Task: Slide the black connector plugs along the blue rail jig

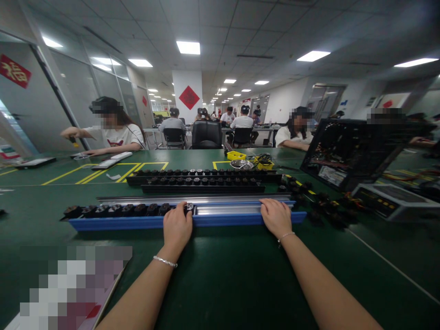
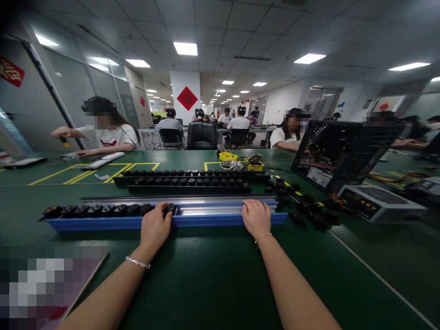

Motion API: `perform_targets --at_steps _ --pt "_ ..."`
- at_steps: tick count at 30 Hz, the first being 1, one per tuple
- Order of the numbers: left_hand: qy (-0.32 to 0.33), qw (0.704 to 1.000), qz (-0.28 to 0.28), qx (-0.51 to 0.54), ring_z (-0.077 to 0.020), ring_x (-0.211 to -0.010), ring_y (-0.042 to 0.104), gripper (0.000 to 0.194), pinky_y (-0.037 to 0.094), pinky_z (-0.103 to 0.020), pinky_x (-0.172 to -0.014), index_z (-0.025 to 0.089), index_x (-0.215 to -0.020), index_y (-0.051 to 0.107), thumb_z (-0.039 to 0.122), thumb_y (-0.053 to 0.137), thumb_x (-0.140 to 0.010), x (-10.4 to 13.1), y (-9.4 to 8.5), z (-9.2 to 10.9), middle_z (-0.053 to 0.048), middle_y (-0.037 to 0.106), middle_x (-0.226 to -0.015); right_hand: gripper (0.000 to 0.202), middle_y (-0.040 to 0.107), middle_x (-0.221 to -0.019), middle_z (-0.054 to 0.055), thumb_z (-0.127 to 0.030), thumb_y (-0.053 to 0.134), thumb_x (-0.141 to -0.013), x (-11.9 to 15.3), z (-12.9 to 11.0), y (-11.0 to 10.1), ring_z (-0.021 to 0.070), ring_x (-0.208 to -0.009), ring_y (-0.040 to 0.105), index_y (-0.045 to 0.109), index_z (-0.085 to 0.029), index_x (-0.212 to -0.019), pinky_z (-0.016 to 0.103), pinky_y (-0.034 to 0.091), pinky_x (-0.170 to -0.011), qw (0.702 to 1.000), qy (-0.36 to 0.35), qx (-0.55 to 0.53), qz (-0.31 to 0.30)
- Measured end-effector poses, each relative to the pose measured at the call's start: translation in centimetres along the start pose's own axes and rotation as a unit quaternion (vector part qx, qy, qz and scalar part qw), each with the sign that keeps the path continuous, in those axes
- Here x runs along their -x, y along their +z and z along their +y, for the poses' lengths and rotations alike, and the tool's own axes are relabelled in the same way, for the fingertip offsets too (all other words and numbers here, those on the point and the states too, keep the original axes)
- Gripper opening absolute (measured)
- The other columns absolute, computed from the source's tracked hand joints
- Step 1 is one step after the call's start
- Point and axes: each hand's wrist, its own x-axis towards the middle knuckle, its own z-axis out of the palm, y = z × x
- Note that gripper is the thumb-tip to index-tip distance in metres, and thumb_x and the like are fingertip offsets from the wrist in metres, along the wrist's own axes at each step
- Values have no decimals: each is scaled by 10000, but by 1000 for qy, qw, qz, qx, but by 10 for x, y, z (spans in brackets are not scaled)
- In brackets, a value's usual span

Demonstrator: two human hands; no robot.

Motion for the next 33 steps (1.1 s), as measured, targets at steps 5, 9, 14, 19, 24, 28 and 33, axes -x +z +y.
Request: perform_targets --at_steps 5,9,14,19,24,28,33 --pt "8 1000 -11 10 -247 -942 603 329 386 -402 -915 142 -1128 522 292 406 -860 0 0 0 -105 680 -936 348 650 -1135 25 -267 350 -869 0 0 0 202 -1097 527 643 -240 -1055 438 254 -994 1000 -1 0 -2" --pt "11 1000 -18 16 -234 -914 612 303 372 -399 -939 162 -1101 537 295 401 -865 0 0 1 -90 684 -906 350 651 -1133 31 -266 348 -868 0 1 1 200 -1090 530 646 -239 -1051 434 255 -996 1000 -5 0 7" --pt "20 999 -27 31 -225 -906 613 294 364 -403 -953 176 -1093 543 290 395 -866 -1 0 3 -84 689 -930 351 653 -1125 31 -269 351 -862 0 1 1 204 -1080 532 647 -244 -1050 434 260 -993 1000 -5 4 7" --pt "25 999 -28 34 -221 -909 613 281 356 -399 -964 177 -1073 550 289 392 -869 -2 2 3 -82 691 -924 360 646 -1138 36 -268 341 -864 0 -1 1 209 -1096 517 641 -240 -1061 449 241 -1002 1000 1 0 3" --pt "26 998 -26 43 -215 -931 617 276 343 -400 -990 176 -1066 557 285 401 -867 -2 4 2 -82 695 -925 360 628 -1170 46 -264 335 -869 2 -4 1 206 -1112 508 626 -232 -1078 460 223 -1017 1000 7 -2 11" --pt "24 998 -22 61 -208 -938 619 264 337 -403 -1013 173 -1052 565 281 422 -859 -2 5 2 -78 696 -939 355 631 -1161 57 -282 333 -881 4 -9 3 206 -1104 514 626 -222 -1073 460 234 -1015 1000 -10 -13 12" --pt "7 995 -24 93 -225 -1016 585 259 404 -395 -963 192 -1050 571 302 463 -843 -3 4 3 -67 685 -991 347 630 -1162 57 -302 341 -889 6 -15 5 209 -1110 515 627 -229 -1072 468 236 -1018 999 -29 -17 9"
